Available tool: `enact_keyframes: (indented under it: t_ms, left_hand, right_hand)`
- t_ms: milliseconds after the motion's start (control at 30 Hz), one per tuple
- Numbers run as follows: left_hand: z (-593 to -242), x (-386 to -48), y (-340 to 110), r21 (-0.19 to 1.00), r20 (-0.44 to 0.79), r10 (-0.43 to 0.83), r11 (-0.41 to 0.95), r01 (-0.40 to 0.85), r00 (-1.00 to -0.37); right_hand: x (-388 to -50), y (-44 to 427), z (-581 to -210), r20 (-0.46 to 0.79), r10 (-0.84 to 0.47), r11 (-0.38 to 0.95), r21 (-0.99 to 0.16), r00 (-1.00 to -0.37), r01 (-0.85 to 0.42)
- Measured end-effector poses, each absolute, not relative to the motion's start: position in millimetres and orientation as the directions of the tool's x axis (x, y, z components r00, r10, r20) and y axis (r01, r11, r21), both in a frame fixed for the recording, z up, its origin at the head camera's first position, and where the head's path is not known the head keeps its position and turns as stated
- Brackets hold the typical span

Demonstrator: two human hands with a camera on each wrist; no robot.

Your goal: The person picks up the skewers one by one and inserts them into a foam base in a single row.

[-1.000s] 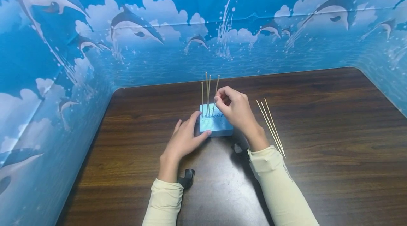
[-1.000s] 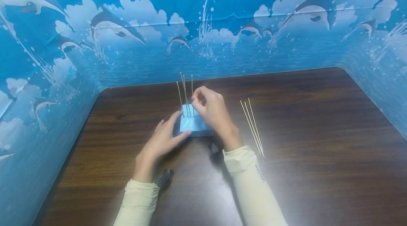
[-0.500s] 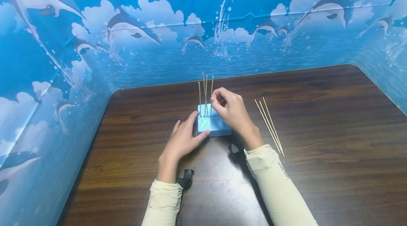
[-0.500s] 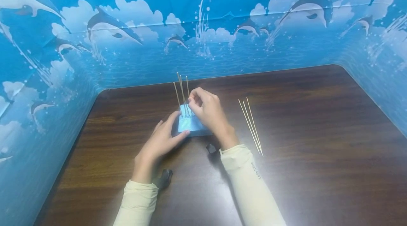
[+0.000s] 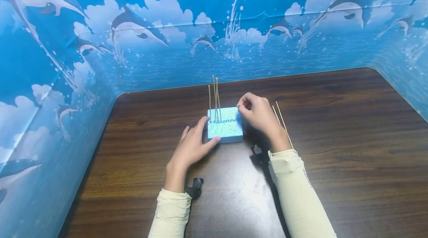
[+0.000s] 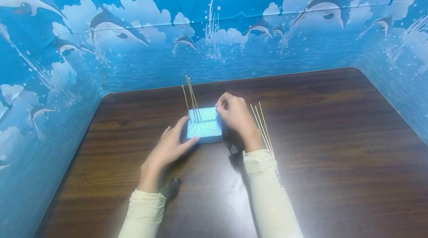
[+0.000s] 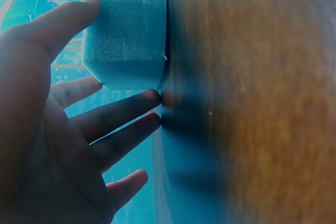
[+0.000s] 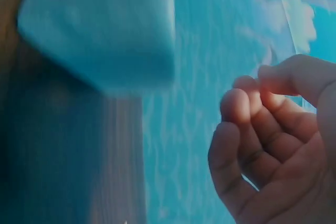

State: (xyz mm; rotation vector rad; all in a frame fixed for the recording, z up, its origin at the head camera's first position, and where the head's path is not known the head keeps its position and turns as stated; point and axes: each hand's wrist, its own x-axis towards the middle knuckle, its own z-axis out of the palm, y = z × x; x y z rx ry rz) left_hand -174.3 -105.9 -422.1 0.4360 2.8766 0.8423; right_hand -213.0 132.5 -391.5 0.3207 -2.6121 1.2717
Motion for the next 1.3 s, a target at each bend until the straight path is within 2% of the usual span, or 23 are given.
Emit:
enact_keyframes:
  t_ms: [167, 333, 467, 667, 867, 1067, 1300]
  left_hand:
    - [-422.8, -174.3, -108.5, 0.539, -0.021, 0.304, 0.806, 0.245, -0.953]
    - [-422.1, -173.6, -110.4, 0.540, -0.030, 0.295, 0.809, 0.233, -0.955]
    - [-421.9, -172.9, -110.7, 0.537, -0.034, 0.293, 0.812, 0.230, -0.956]
    - [-422.2, -172.1, -109.6, 0.539, -0.038, 0.291, 0.811, 0.226, -0.956]
    - [-421.9, -173.7, -107.4, 0.544, -0.021, 0.301, 0.803, 0.242, -0.953]
    - [-421.4, -174.0, -106.4, 0.542, -0.026, 0.306, 0.804, 0.244, -0.952]
    - [-422.3, -173.4, -105.6, 0.544, -0.031, 0.306, 0.804, 0.241, -0.952]
  right_hand:
    - [-215.0, 171.4, -394.1, 0.189, -0.017, 0.665, -0.731, -0.982, -0.152]
    - [-210.8, 211.6, -398.0, -0.019, 0.009, 0.738, -0.675, -1.000, 0.019]
    - [-207.6, 227.6, -401.3, -0.182, 0.000, 0.771, -0.626, -0.983, 0.116]
    - [-207.9, 220.3, -404.7, -0.387, 0.028, 0.796, -0.549, -0.922, 0.255]
    - [-207.0, 213.0, -402.9, -0.413, 0.091, 0.807, -0.502, -0.906, 0.310]
    - [-206.8, 215.0, -403.4, -0.415, 0.079, 0.810, -0.504, -0.906, 0.301]
    - [-207.1, 215.1, -400.6, -0.321, 0.040, 0.806, -0.550, -0.946, 0.220]
